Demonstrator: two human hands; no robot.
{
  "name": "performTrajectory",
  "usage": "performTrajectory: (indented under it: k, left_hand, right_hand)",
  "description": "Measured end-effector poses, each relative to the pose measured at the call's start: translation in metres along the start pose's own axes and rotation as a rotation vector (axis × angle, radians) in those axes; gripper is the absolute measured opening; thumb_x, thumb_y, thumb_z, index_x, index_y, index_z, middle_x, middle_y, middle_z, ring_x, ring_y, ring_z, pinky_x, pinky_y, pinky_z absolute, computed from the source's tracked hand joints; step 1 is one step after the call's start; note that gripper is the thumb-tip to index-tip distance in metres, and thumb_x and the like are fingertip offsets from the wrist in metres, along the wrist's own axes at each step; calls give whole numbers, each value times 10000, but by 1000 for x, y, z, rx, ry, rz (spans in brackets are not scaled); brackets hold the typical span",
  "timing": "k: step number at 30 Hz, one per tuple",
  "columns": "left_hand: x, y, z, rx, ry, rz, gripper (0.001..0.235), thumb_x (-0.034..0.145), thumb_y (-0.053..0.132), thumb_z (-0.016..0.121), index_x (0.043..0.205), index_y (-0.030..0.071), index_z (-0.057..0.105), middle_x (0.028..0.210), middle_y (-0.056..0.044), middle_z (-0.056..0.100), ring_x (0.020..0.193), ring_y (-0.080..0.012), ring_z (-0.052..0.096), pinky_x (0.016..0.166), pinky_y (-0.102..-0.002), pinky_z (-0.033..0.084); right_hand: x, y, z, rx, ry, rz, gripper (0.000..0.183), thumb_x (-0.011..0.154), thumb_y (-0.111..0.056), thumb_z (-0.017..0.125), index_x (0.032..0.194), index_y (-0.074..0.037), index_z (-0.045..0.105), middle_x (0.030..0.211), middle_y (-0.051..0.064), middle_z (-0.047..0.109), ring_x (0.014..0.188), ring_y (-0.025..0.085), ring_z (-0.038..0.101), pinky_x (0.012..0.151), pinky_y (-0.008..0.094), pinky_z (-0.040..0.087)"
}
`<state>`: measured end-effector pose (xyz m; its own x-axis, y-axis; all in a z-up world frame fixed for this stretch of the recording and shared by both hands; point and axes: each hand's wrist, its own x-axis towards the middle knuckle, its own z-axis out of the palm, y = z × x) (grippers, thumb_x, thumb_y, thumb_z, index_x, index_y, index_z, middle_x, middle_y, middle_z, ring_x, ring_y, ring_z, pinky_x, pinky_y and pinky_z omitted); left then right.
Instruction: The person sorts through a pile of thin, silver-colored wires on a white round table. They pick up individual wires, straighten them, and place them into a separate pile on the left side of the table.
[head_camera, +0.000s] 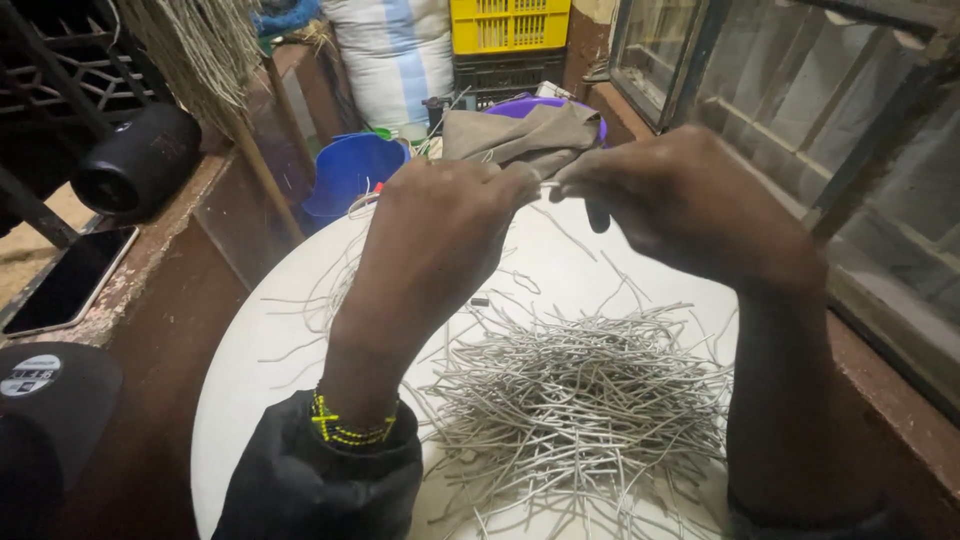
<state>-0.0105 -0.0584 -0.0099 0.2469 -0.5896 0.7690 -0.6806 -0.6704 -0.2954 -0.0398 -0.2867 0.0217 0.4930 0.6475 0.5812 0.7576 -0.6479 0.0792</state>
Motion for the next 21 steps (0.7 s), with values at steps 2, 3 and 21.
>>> performTrajectory:
  k: [2,3,21]
  left_hand:
    - [0,-4,-5,-44,32,25,160,931,31,656,958,166,736,644,-24,651,538,-269,613,492,-442,456]
    - [-1,-6,-8,-88,59,50,195,927,28,680,969,201,759,685,-13,690,558,-248,632,476,-415,454]
    - [9,11,-15,-337,10,-264,137,950,111,737,1053,175,801,744,19,773,557,-88,663,448,-234,474]
  right_hand:
    - [-2,4,-3,37,-2,-50,193,972,48,652,1094,-57,758,723,46,757,524,103,713,457,218,578]
    - [-3,6,-3,78,-4,-98,185,987,-9,664,1123,-101,751,677,24,737,496,73,689,428,199,549]
    - [-5,9,-21,301,-263,115,350,1019,-321,476,1099,-201,794,627,-73,790,326,29,530,325,182,367]
